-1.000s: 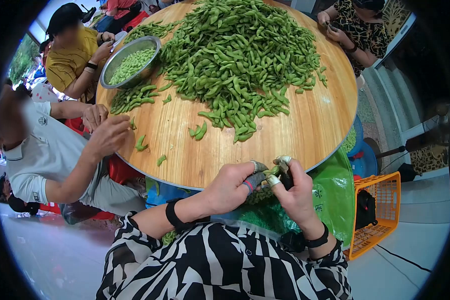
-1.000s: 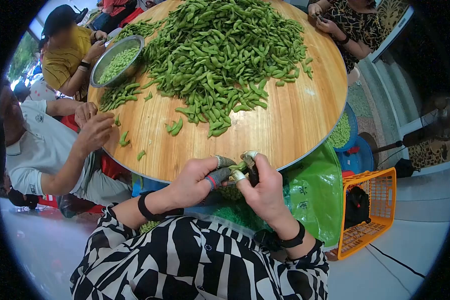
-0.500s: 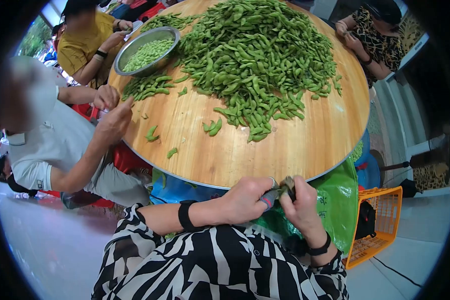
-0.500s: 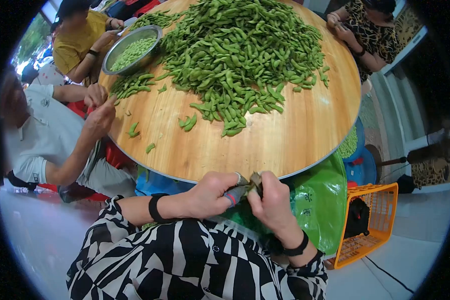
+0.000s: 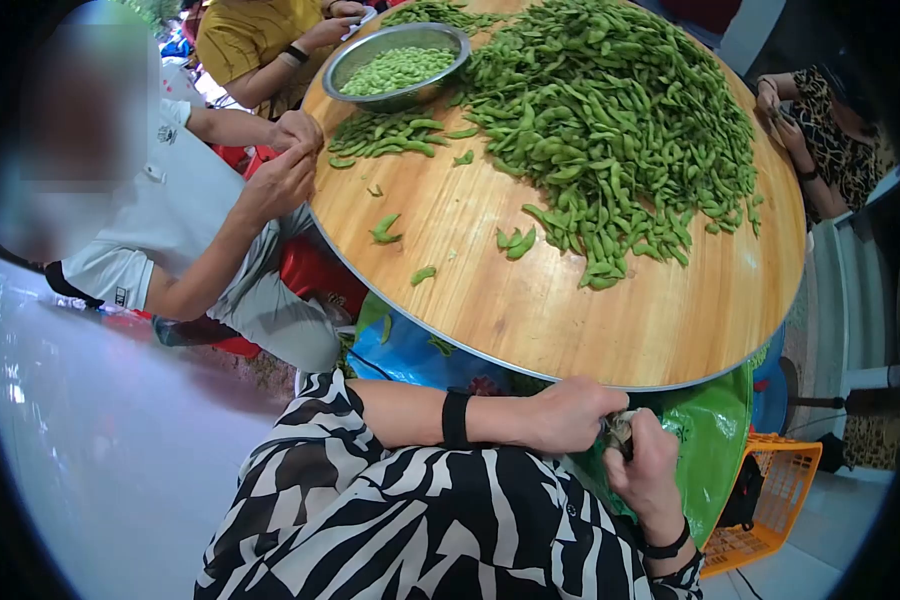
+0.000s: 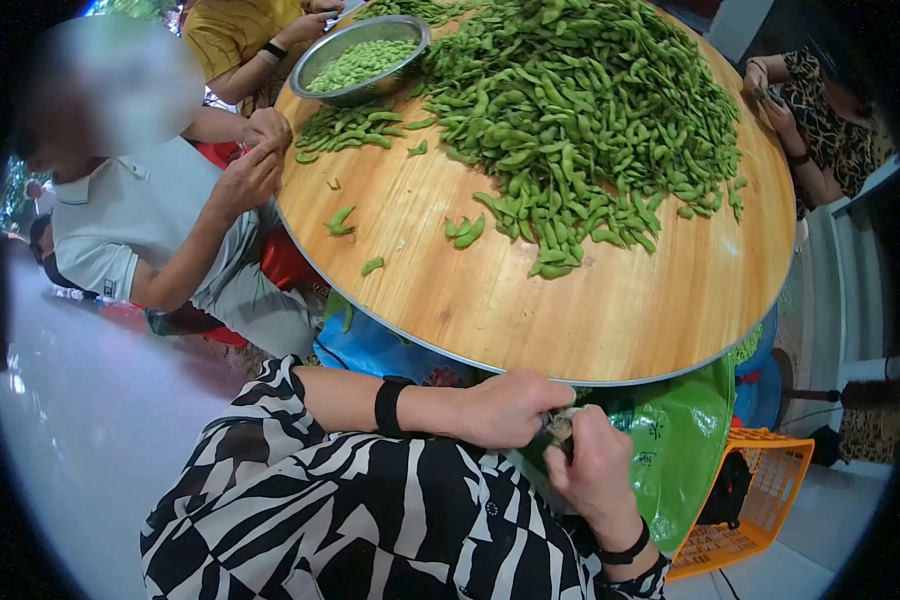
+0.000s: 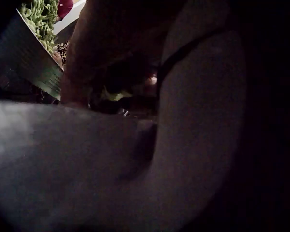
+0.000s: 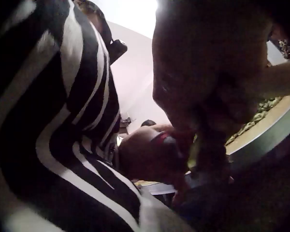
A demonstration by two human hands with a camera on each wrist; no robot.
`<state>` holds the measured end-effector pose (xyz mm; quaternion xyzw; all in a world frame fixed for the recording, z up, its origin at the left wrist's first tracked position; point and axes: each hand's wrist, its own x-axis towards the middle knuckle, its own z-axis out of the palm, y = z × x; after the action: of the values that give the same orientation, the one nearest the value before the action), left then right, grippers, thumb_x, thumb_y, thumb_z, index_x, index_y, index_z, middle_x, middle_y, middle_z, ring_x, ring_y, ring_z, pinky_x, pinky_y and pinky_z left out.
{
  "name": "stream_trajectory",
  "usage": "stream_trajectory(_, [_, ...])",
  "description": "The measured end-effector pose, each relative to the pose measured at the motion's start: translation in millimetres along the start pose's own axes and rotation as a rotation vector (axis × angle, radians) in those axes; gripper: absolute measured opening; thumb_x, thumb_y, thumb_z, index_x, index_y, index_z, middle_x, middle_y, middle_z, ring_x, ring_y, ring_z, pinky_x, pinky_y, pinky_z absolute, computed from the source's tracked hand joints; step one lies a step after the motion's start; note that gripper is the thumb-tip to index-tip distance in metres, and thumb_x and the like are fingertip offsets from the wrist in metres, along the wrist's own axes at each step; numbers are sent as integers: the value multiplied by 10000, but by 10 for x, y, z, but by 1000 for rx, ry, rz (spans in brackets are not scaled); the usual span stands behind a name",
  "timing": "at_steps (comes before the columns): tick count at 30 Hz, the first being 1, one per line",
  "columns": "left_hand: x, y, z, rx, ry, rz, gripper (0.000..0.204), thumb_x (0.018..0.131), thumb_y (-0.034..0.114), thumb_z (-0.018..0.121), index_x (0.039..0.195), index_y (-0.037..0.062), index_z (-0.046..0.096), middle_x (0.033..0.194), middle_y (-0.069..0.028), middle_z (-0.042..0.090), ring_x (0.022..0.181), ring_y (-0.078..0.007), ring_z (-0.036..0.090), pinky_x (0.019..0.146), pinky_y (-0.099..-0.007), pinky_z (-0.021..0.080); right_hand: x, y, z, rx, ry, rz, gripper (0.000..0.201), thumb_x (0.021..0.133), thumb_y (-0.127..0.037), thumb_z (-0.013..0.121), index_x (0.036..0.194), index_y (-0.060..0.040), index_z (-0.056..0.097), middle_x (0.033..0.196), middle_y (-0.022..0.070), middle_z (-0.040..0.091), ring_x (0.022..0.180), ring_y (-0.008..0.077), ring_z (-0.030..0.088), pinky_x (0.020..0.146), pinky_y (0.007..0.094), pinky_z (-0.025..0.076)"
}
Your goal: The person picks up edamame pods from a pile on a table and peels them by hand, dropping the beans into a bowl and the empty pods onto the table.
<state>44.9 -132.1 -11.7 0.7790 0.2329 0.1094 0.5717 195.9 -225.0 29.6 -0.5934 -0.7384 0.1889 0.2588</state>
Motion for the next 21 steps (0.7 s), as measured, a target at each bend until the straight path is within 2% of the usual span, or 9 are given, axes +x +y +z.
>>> stream_trajectory(1, [-6,4,-21,-39,-129,-47,175,690,-55,500,863,-33,498,795,-260,556,819,-470,543,684,-487,425,-14,28,-14,3,-2,-11,259,620,-20,663,828,-13,509,703,153,484,596,342,545,521,401,445])
stream_trajectory(2, [-64,8,-39,-25,-71,151,221,694,-50,527,909,-31,482,829,-238,550,831,-446,552,696,-473,434,-57,81,-35,13,0,64,236,635,-11,645,827,-9,508,685,158,487,584,346,544,519,400,443])
stream_trajectory(5, [-146,24,-25,-30,-5,241,259,703,-49,538,951,-29,464,850,-236,549,839,-435,561,691,-465,441,-63,67,-78,79,9,169,174,671,13,594,817,-1,500,641,168,484,535,353,518,506,385,433])
stream_trajectory(11, [-264,26,-234,-70,80,135,264,703,-39,565,957,11,512,846,-190,555,844,-436,550,692,-471,446,36,25,-43,179,48,235,137,682,22,581,794,2,505,626,154,466,508,324,486,491,354,412])
stream_trajectory(13, [-373,-38,-383,191,273,412,265,687,-41,573,940,13,511,815,-182,534,792,-404,549,664,-455,447,55,55,-29,151,40,172,125,680,25,576,788,3,518,617,150,464,503,313,484,488,350,408])
stream_trajectory(15, [-483,-167,-706,288,427,327,267,743,-23,579,1005,28,562,865,-151,558,852,-332,574,717,-408,457,96,24,-31,191,10,156,124,679,26,577,787,2,520,618,148,465,503,312,483,489,349,409])
stream_trajectory(17, [-609,-349,-1037,427,600,208,230,747,-8,599,972,26,568,893,-156,569,868,-337,573,742,-398,458,131,24,-16,229,-15,136,124,677,28,578,786,1,523,619,147,465,503,312,481,490,349,410])
stream_trajectory(19, [-763,-593,-1329,595,719,209,233,748,-10,611,975,19,565,949,-164,582,903,-345,571,773,-393,459,129,47,29,245,-25,117,139,675,29,579,799,2,523,626,149,468,513,311,485,499,353,414])
stream_trajectory(21, [-959,-750,-1631,926,786,160,212,753,-17,609,958,10,558,1003,-175,590,952,-357,565,791,-417,454,128,58,35,214,-19,118,146,675,29,580,806,3,521,634,151,471,521,312,490,504,355,417])
